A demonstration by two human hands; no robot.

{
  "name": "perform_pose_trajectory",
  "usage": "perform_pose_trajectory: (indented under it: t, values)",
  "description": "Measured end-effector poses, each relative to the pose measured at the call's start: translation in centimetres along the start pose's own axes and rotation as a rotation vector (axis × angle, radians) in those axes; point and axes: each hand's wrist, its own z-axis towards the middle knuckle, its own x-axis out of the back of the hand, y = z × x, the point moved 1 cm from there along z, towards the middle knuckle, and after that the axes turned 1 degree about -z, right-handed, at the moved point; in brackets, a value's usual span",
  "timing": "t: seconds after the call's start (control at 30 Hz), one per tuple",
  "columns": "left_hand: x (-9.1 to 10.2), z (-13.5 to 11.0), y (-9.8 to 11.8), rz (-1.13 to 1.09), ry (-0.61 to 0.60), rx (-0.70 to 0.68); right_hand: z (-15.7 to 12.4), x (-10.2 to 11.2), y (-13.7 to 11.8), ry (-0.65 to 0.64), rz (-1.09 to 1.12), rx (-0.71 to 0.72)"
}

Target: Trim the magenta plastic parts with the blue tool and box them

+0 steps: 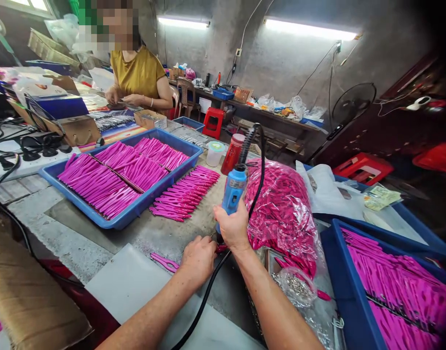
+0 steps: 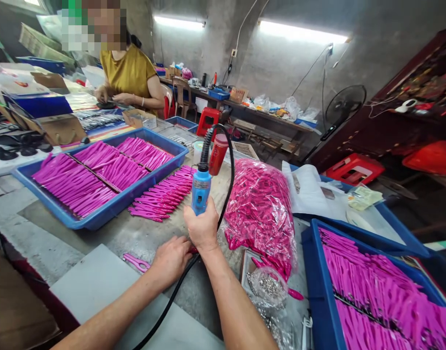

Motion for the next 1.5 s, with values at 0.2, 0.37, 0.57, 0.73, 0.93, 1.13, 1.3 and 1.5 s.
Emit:
perform_pose_trajectory:
  t: [0.2, 0.37, 0.57, 0.73, 0.93, 1.13, 1.3, 1.5]
  values:
    - [0.2, -0.1, -0.2, 0.044, 0.013, -0.047, -2.0, 3.2, -1.2, 0.281, 0.293, 0.009]
    - [2.1, -1.3, -2.2, 0.097, 0.010, -0.075, -3.9, 6.6, -1.2, 0.415, 0.350, 0.008]
    - [3.9, -3.5, -5.1, 0.142, -0.055, -0.125, -5.2, 8.7, 0.1, 0.481, 0.454, -0.052]
    - [4.1, -4.7, -6.0, 0.109, -0.041, -0.133, -5.5, 9.2, 0.4, 0.490, 0.488, -0.089]
    - [4.2, -5.8, -6.8, 0.075, -0.009, -0.136, -5.9, 9.7, 0.8, 0.497, 0.555, -0.130]
    - [3.9, -4.6, -8.1, 0.063, 0.122, 0.023, -6.0, 9.9, 1.1, 0.500, 0.575, -0.181]
    - [5.1, -2.5, -8.9, 0.077, 0.272, 0.182, -6.0, 10.0, 1.1, 0.501, 0.562, -0.198]
    - [6.7, -0.7, -9.6, 0.186, 0.313, 0.178, -5.9, 10.1, 1.4, 0.525, 0.552, -0.220]
